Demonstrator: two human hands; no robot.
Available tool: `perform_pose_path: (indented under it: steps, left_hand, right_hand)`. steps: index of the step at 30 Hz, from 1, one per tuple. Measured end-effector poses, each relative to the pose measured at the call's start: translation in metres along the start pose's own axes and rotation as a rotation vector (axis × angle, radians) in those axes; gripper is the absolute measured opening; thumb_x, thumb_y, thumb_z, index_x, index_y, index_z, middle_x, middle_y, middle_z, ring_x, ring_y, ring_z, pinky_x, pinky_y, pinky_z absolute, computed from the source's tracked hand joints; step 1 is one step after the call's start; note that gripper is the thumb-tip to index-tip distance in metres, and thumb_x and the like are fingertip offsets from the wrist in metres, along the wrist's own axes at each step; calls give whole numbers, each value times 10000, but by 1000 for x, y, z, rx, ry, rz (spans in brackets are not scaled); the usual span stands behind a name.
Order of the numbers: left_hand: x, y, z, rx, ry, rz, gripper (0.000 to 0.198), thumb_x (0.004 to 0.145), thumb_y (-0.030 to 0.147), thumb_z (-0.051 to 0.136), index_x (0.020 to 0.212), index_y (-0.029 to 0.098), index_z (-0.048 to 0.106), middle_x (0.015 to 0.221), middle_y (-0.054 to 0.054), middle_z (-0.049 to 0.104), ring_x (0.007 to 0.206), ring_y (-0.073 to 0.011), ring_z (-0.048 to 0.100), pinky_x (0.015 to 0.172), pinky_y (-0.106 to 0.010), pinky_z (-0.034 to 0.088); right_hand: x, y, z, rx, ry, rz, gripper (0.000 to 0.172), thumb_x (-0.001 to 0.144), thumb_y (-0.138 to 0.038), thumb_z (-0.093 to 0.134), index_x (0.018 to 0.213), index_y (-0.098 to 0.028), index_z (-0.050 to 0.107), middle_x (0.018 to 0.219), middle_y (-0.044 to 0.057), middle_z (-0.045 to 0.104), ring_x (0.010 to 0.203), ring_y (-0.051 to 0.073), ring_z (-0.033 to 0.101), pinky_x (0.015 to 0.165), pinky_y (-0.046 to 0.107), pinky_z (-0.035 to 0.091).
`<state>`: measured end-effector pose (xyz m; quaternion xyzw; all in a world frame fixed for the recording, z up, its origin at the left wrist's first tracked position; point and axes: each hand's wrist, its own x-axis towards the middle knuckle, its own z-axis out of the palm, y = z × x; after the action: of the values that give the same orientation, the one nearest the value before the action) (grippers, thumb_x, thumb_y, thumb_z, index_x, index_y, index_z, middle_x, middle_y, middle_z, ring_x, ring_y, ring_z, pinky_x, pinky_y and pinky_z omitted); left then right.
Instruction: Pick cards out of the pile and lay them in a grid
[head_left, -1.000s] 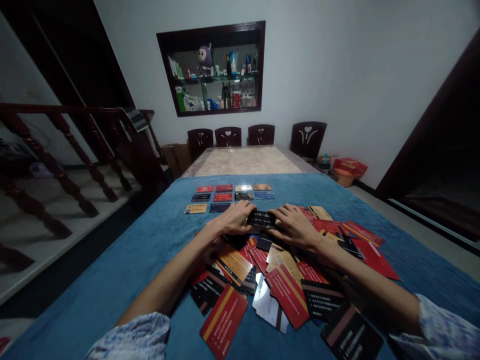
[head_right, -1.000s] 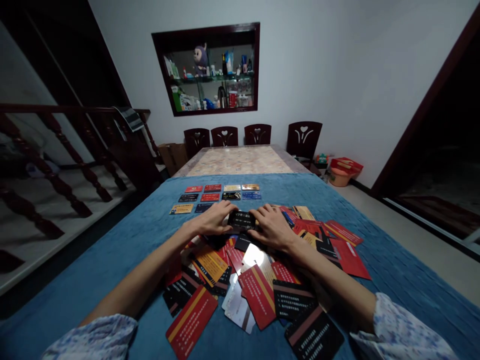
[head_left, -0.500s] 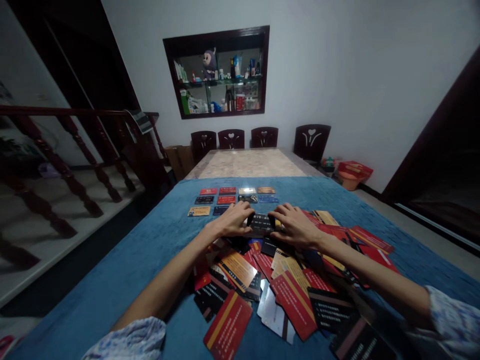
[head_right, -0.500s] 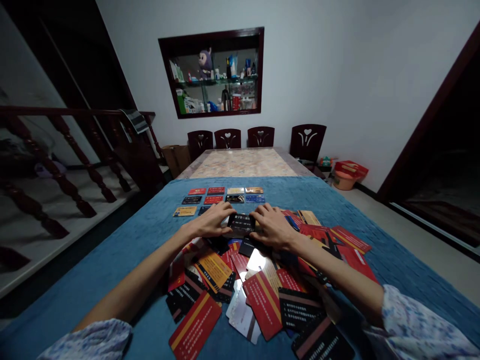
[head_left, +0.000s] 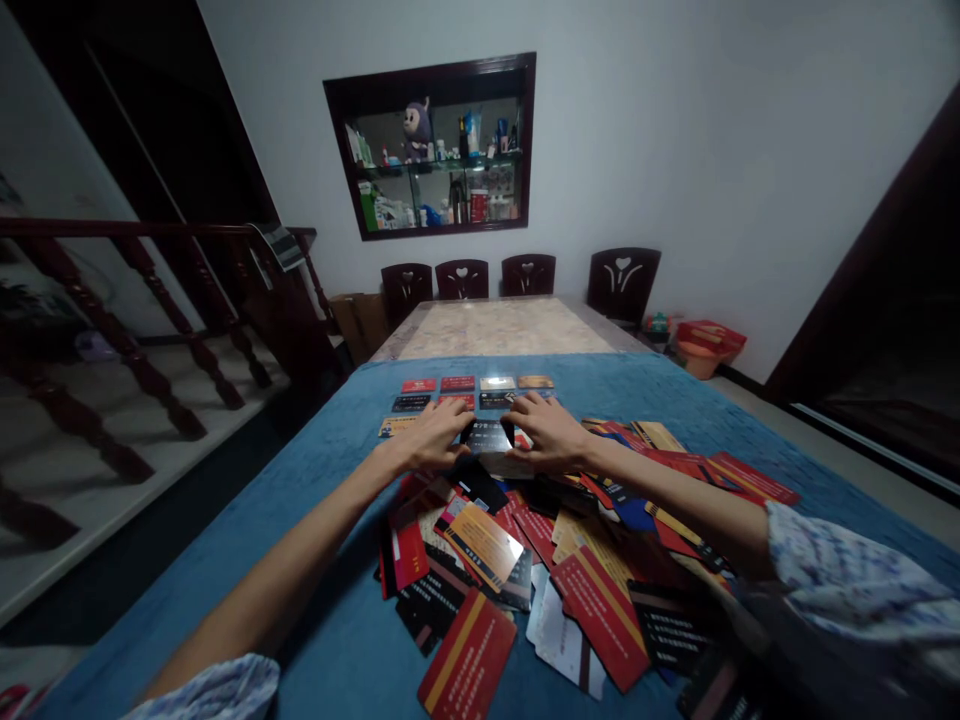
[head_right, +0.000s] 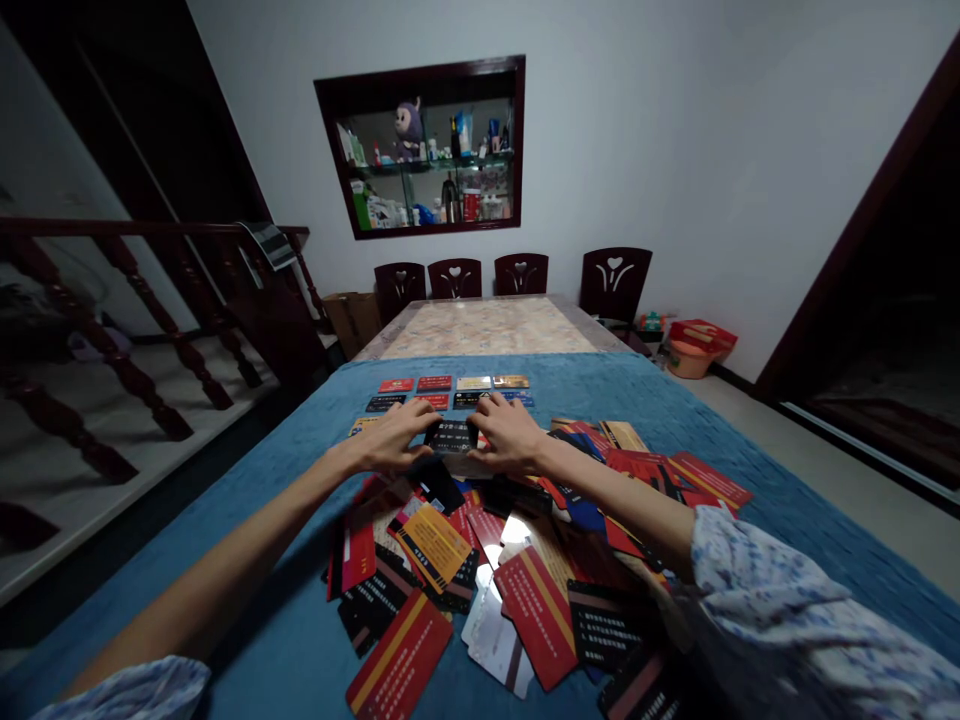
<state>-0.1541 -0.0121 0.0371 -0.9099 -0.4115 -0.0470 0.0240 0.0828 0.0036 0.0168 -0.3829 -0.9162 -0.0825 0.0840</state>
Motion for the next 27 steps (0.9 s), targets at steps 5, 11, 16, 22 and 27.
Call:
perform_pose_path:
  steps: [5,11,16,22,27]
  left_hand:
    - [-10,-10,-5,41,-32,-71,390,790,219,629,1174,189,565,1211,-121,548,1126,-295,499,916,-420,410]
    - [-24,-31,-2,79,-42,-147,371,789,214,634,1155,190,577,1182,-117,562,1110,-296,524,899,-412,419]
    - [-33,-51,1,52,-15,-210,365,782,171,617,1145,205,589,1189,-109,574,1109,-287,547,895,-397,439]
    - [-35,-77,2,30,1,-285,359,782,203,628,1140,195,601,1169,-121,590,1075,-289,575,874,-378,464]
    - [-33,-100,4,19,12,-339,346,782,300,640,1112,203,619,1128,-97,590,982,-253,602,823,-328,482]
  right_hand:
    - [22,-11,-2,-4,-12,-32,487,831,-487,652,1211,-184,636,1163,150,588,1118,301,460,825,384,402]
    - [49,-26,0,14,-40,-45,495,821,-472,670,1219,-179,623,1232,154,571,1155,311,453,857,416,408]
    - [75,-36,5,25,-41,-50,442,831,-466,659,1174,-187,639,1223,144,567,1150,310,455,874,427,413]
    - [108,-43,8,45,-58,-39,502,824,-442,664,1245,-176,604,1276,163,547,1193,335,430,878,450,434]
    - [133,-44,15,53,-61,-36,469,830,-455,637,1195,-161,636,1289,171,551,1160,338,445,886,469,435]
